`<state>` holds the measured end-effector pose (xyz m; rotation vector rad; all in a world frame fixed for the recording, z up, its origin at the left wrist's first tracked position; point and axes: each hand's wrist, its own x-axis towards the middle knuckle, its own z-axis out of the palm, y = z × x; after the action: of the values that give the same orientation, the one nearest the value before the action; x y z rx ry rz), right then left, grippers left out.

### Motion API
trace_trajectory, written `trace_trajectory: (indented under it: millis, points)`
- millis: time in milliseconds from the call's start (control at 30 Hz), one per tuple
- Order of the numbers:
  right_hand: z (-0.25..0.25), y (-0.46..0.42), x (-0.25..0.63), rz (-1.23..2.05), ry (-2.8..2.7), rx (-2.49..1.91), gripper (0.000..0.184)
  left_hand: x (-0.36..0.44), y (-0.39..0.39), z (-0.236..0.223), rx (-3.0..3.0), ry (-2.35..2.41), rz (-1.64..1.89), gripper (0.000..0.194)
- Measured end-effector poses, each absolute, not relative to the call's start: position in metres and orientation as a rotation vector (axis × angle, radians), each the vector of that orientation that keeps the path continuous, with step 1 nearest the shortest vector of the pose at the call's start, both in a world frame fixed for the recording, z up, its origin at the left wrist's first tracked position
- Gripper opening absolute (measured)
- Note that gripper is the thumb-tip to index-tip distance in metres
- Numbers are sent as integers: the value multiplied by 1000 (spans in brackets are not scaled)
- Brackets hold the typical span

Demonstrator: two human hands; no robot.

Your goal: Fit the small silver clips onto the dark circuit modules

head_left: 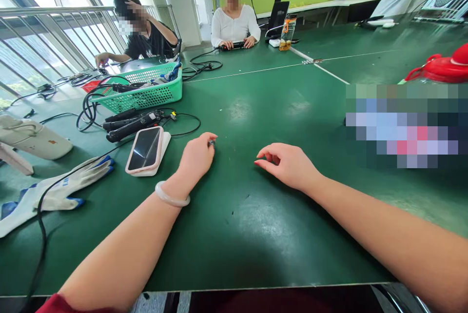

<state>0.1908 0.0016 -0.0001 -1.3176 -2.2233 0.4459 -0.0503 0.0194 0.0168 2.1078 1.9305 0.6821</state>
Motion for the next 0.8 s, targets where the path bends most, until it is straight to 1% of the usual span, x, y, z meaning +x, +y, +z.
trace_trajectory:
  millis: [100,200,400,533,800]
  points:
    - [-1,6,196,519,-2236,-1312,20,-75,29,21,2105,2324,449,36]
    - [-2,7,197,565,-2301,-1295,20,-94,36,20,2064,2439,310,34]
    - [1,6,197,578,-2363,-1280,20,-105,39,17,2088,2424,382,29]
    - [1,7,198,584,-2360,-1283,19,-103,39,20,2035,2465,361,26]
    - [1,6,197,570,-2388,-1276,16,-102,39,22,1979,2470,367,30]
